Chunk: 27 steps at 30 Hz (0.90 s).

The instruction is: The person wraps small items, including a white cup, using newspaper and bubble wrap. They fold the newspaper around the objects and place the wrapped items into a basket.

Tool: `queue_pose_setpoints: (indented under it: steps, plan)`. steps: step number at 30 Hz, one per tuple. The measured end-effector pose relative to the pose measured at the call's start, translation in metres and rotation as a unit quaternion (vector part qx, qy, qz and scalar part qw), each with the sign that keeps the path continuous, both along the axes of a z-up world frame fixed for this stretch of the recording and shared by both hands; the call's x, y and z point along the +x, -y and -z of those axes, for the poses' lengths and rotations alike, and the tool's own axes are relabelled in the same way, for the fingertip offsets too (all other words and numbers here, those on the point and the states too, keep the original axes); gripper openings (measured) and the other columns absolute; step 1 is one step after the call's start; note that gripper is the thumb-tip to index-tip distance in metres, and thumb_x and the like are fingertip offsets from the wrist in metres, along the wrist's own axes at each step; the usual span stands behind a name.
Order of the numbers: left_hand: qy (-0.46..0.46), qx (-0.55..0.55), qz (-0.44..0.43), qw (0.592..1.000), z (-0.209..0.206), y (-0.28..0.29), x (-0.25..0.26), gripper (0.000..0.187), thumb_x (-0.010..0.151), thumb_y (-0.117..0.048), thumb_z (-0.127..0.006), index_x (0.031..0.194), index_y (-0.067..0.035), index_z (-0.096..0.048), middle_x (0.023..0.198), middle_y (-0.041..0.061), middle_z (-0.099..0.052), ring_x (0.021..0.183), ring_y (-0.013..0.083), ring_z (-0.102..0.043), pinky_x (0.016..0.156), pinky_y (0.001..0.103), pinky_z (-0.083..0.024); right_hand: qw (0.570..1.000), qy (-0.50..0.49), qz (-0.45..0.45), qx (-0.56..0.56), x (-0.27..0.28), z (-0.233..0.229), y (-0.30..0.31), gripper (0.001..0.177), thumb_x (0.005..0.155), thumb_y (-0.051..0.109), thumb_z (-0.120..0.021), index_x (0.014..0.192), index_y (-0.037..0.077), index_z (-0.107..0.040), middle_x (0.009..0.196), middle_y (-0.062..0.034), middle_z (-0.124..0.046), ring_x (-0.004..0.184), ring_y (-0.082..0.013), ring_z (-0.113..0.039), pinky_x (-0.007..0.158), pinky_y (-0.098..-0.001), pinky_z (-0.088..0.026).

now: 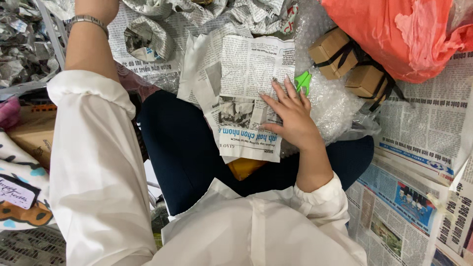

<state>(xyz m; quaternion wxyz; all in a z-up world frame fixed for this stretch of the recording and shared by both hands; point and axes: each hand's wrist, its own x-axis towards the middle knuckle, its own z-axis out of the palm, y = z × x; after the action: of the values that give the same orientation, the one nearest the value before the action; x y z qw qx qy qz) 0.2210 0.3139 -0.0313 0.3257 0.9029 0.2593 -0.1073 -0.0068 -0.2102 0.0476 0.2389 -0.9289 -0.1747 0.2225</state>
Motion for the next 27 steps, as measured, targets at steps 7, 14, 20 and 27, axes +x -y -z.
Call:
queue_pose_setpoints:
  steps: [7,14,20,27]
  plan:
    - [0.000,0.007,-0.004,1.000,0.016,0.003,-0.007,0.017,0.098,-0.012,-0.078,0.097,-0.003,-0.064,0.086,0.013,-0.066,0.073,0.0316,-0.062,0.066,0.040,-0.048,1.000,-0.001,0.005,0.010,-0.001,0.002,0.002,0.082,0.075,0.053,-0.081,0.150,0.031,-0.053,0.168,-0.0062,-0.028,0.158,-0.0310,-0.010,0.122,-0.0575,-0.006]
    - [0.022,0.029,-0.009,0.999,0.028,-0.014,-0.017,0.019,0.097,-0.010,-0.079,0.091,-0.003,-0.063,0.081,0.013,-0.064,0.069,0.0322,-0.060,0.063,0.040,-0.046,1.000,-0.002,0.003,0.005,-0.001,0.006,0.002,0.081,0.076,0.057,-0.079,0.149,0.031,-0.052,0.169,-0.0053,-0.027,0.157,-0.0308,-0.010,0.121,-0.0578,-0.005]
    - [0.105,0.080,-0.004,0.991,0.046,-0.034,-0.035,0.021,0.096,-0.009,-0.079,0.086,-0.003,-0.062,0.077,0.013,-0.063,0.066,0.0328,-0.059,0.060,0.041,-0.045,1.000,-0.007,0.007,0.009,-0.003,0.007,0.002,0.082,0.077,0.056,-0.078,0.150,0.030,-0.053,0.170,-0.0037,-0.026,0.158,-0.0299,-0.009,0.123,-0.0571,-0.003]
    - [0.379,0.294,0.222,0.849,-0.009,-0.018,-0.101,0.028,0.094,-0.012,-0.084,0.079,-0.004,-0.061,0.069,0.015,-0.059,0.061,0.0343,-0.059,0.055,0.042,-0.042,1.000,-0.009,0.006,-0.001,-0.003,0.006,0.000,0.082,0.077,0.054,-0.080,0.151,0.031,-0.053,0.170,-0.0043,-0.023,0.158,-0.0300,-0.006,0.123,-0.0580,-0.001]
